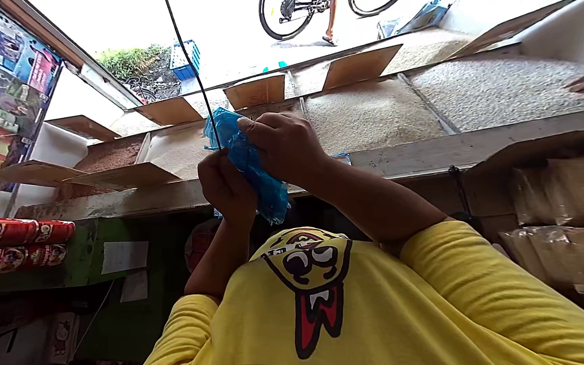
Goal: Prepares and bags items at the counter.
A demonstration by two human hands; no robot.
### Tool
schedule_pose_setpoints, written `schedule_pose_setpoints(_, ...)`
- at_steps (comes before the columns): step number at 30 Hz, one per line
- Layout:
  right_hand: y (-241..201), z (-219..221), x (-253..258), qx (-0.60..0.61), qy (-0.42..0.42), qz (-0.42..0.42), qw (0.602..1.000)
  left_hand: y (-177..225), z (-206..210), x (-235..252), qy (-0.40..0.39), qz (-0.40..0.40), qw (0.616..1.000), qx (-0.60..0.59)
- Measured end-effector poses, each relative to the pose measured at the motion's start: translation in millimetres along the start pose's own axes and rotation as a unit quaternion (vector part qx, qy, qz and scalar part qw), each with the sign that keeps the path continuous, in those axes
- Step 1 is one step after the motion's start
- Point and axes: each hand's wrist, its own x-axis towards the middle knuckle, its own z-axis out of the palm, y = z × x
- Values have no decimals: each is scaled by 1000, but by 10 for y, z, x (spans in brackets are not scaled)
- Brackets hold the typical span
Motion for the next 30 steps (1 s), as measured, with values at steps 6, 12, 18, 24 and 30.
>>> schedule_pose_setpoints(6, 50, 7, -40, 19, 17, 3, 1000, -8, 38, -5, -9, -18, 1000, -20)
schedule_pose_setpoints(12, 63, -17, -67, 12, 1, 7, 1000, 50, 52, -35, -11, -22, 999, -20)
schedule_pose_setpoints(18, -100, -28, -194, 108, -69, 0, 992, 132, -23, 36, -18, 12, 999, 28)
schedule_pose_setpoints(24, -20, 36, -274, 321, -115, 24, 940, 121, -131, 277, -26, 62, 998, 10)
schedule_pose_setpoints(30, 1064, -305, -331, 432, -120, 195, 872, -66, -596, 265, -21, 36, 999, -24)
